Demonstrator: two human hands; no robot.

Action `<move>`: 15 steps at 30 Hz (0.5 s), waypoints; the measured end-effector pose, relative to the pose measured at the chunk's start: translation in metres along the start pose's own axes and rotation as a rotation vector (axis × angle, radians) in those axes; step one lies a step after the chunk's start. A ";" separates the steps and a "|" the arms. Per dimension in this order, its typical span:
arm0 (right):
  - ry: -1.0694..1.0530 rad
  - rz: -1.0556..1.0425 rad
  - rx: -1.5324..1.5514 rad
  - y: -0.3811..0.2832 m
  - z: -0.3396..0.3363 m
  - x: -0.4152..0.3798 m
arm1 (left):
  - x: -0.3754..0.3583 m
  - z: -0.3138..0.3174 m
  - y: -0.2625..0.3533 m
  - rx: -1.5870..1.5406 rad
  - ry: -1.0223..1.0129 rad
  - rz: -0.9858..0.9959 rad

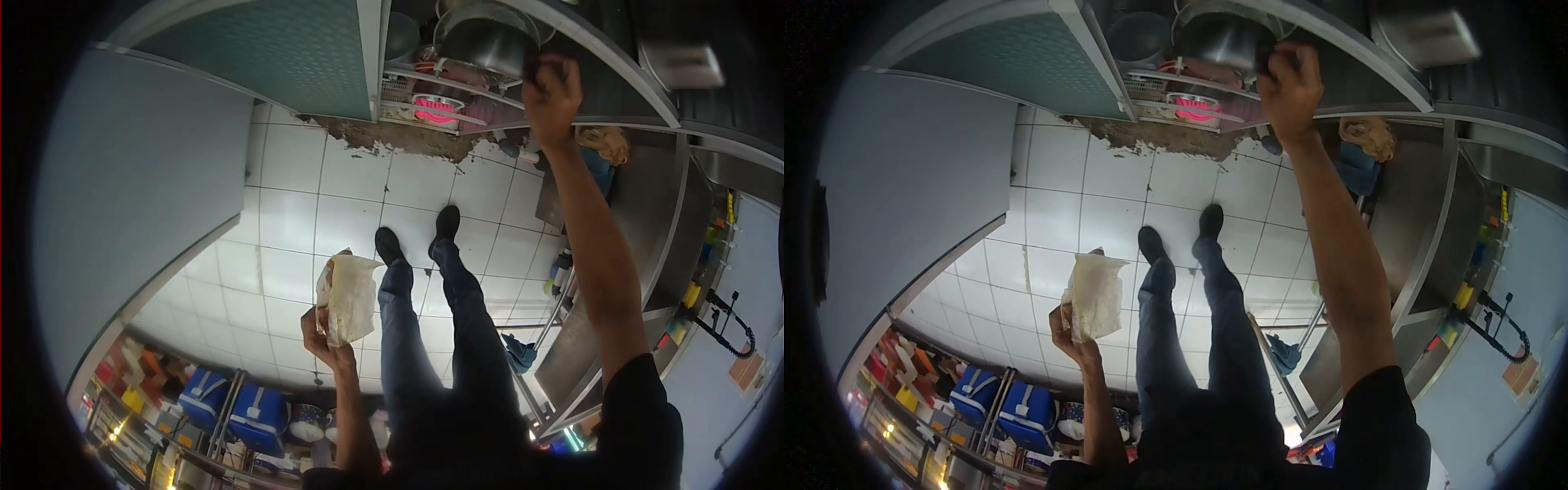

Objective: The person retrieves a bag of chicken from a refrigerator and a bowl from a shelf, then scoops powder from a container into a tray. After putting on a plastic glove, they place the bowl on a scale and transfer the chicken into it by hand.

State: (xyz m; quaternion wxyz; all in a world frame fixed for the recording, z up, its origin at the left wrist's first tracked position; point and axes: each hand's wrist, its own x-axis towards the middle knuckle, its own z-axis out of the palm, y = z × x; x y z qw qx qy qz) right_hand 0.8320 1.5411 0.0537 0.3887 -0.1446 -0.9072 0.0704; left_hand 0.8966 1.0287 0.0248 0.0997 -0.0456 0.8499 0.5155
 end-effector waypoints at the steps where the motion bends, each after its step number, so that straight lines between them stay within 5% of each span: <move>1: 0.032 -0.050 0.000 -0.001 0.000 -0.002 | -0.001 0.001 0.007 -0.002 0.020 0.012; 9: 0.144 -0.050 0.092 -0.005 -0.030 -0.017 | -0.022 0.016 0.064 -0.065 0.195 0.011; 15: 0.135 0.102 0.505 -0.069 -0.097 -0.025 | -0.037 0.020 0.104 -0.163 0.226 -0.001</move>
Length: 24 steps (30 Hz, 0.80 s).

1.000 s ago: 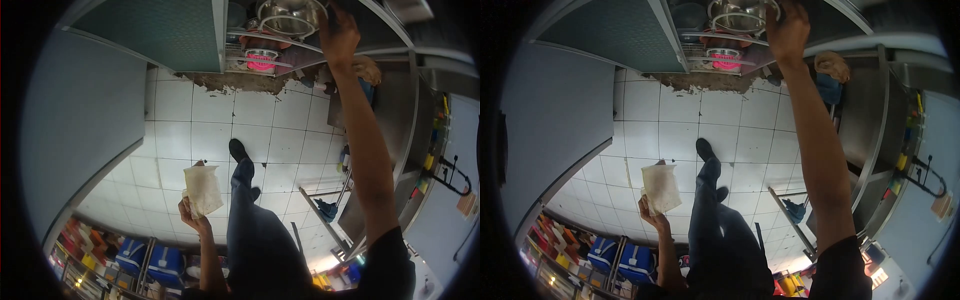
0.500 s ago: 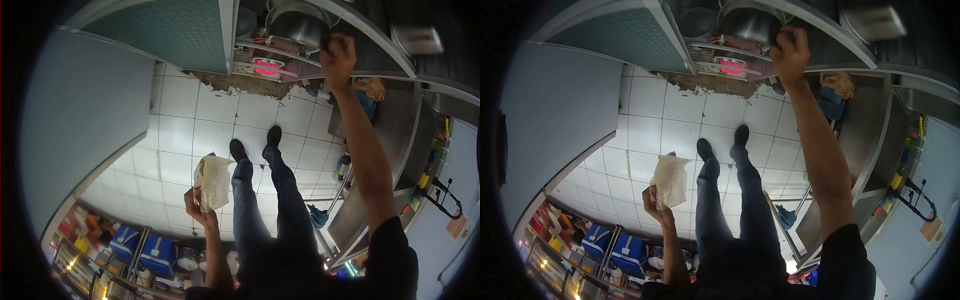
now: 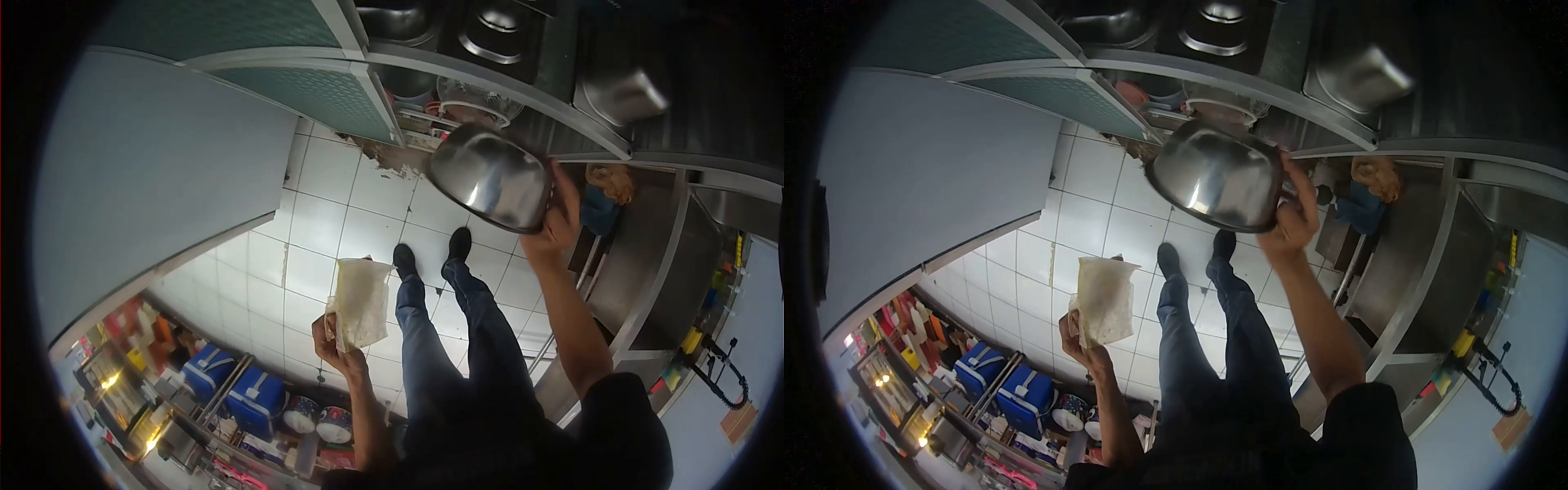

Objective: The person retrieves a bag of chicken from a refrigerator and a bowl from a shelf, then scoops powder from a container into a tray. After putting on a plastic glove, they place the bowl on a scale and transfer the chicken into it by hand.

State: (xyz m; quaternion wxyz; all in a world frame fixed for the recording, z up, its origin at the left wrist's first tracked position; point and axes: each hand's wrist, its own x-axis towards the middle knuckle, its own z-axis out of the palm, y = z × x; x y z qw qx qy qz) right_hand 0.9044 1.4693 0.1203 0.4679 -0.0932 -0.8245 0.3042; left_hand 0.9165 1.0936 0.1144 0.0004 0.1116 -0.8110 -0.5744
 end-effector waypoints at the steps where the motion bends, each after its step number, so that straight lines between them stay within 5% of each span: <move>1: -0.027 0.061 -0.041 -0.020 -0.009 0.003 | -0.002 -0.002 0.012 0.006 0.006 0.010; 3: -0.015 1.006 0.298 -0.074 -0.026 -0.002 | -0.008 -0.010 0.052 0.082 -0.044 0.047; 5: 0.024 1.308 0.657 -0.094 -0.039 0.007 | -0.010 -0.030 0.100 0.069 -0.080 0.051; 6: 0.022 1.329 0.714 -0.097 -0.044 0.004 | -0.011 -0.038 0.125 0.049 -0.114 0.043; 12: -0.265 1.253 0.817 -0.137 -0.075 0.039 | -0.001 -0.082 0.289 -0.073 -0.300 0.741; 14: -0.472 1.143 0.731 -0.152 -0.082 0.045 | 0.012 -0.081 0.324 -0.269 -0.436 0.853; 16: -0.438 1.054 0.853 -0.169 -0.083 0.043 | -0.014 -0.055 0.379 -0.147 -0.242 0.647; 18: -0.322 1.158 1.155 -0.199 -0.100 0.068 | 0.014 -0.047 0.390 0.071 -0.334 0.882; 19: -0.383 1.225 1.069 -0.203 -0.105 0.074 | 0.012 -0.039 0.390 0.067 -0.326 0.897; 23: -0.374 1.184 1.163 -0.199 -0.130 0.082 | -0.004 0.008 0.382 -0.720 -0.318 0.020; 24: -0.360 1.179 1.161 -0.194 -0.134 0.080 | 0.007 0.016 0.373 -0.721 -0.332 0.023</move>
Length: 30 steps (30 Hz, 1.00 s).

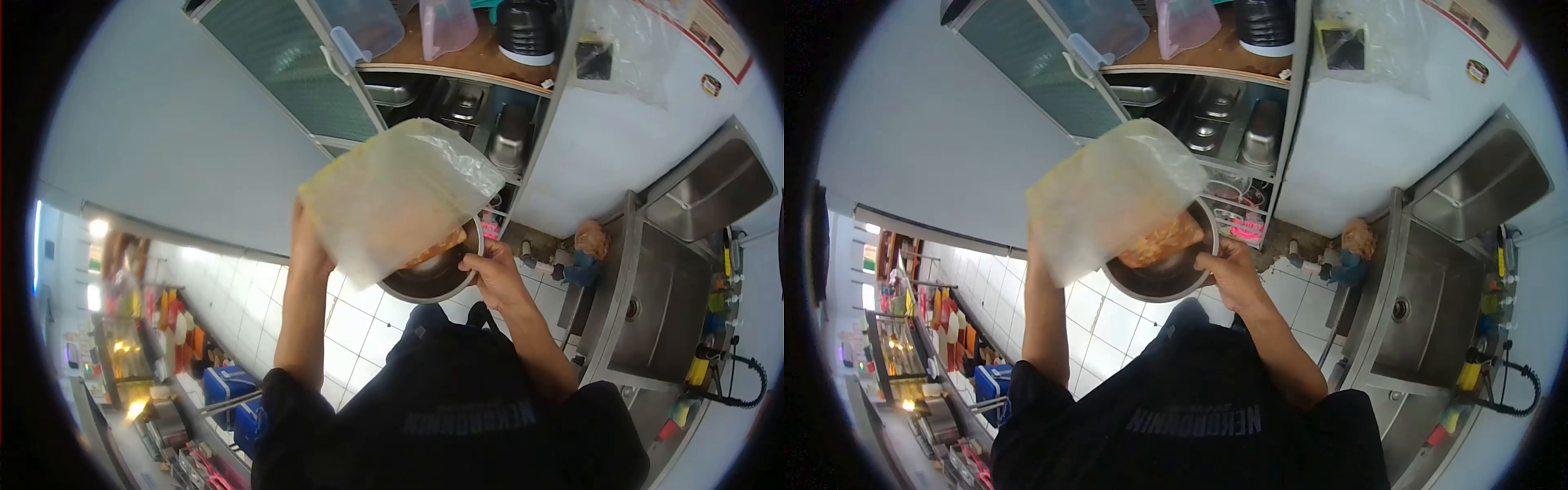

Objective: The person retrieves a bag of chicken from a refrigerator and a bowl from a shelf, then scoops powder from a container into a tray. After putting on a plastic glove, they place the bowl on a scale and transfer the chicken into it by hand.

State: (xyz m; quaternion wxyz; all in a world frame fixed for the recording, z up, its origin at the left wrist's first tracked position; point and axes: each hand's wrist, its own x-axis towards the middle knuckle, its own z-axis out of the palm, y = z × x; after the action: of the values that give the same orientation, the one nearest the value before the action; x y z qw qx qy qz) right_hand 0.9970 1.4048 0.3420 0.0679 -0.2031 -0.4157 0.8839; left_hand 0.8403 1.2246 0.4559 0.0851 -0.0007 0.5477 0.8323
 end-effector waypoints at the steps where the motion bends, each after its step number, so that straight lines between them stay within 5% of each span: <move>1: 0.039 0.016 -0.053 0.002 -0.007 0.000 | 0.015 -0.009 -0.012 0.079 -0.184 -0.072; 2: 0.080 0.033 -0.105 0.004 -0.012 -0.001 | 0.026 -0.018 -0.023 0.158 -0.369 -0.144; 7: 0.175 -0.022 -0.079 0.006 -0.015 -0.009 | 0.031 -0.024 -0.058 0.196 -0.434 -0.234; 9: 0.195 -0.019 -0.100 0.006 -0.011 -0.008 | 0.037 -0.037 -0.075 0.111 -0.483 -0.468; 12: 0.220 -0.021 -0.090 0.000 0.008 -0.007 | 0.054 -0.086 -0.109 0.367 -0.845 -0.613; 13: 0.223 0.000 -0.141 0.002 0.012 -0.006 | 0.061 -0.106 -0.120 0.119 -0.824 -0.791; 18: 0.096 0.031 -0.413 -0.042 0.033 0.021 | 0.067 -0.117 -0.125 -0.071 -0.648 -0.703; 20: -0.067 0.090 -0.787 -0.087 0.034 0.028 | 0.078 -0.126 -0.126 -0.124 -0.625 -0.785; 24: 0.203 -0.559 -1.029 -0.173 0.077 0.047 | 0.096 -0.147 -0.129 -0.121 -0.586 -0.742; 30: 0.444 -0.809 -1.102 -0.261 0.116 0.103 | 0.130 -0.168 -0.153 0.116 -0.655 -0.660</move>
State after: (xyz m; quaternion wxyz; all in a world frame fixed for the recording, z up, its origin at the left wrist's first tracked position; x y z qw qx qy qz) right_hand 0.8429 1.5211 0.5762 0.3606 -0.2129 -0.8206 0.3889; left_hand 0.7188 1.1485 0.2373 0.5136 0.0928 0.5082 0.6851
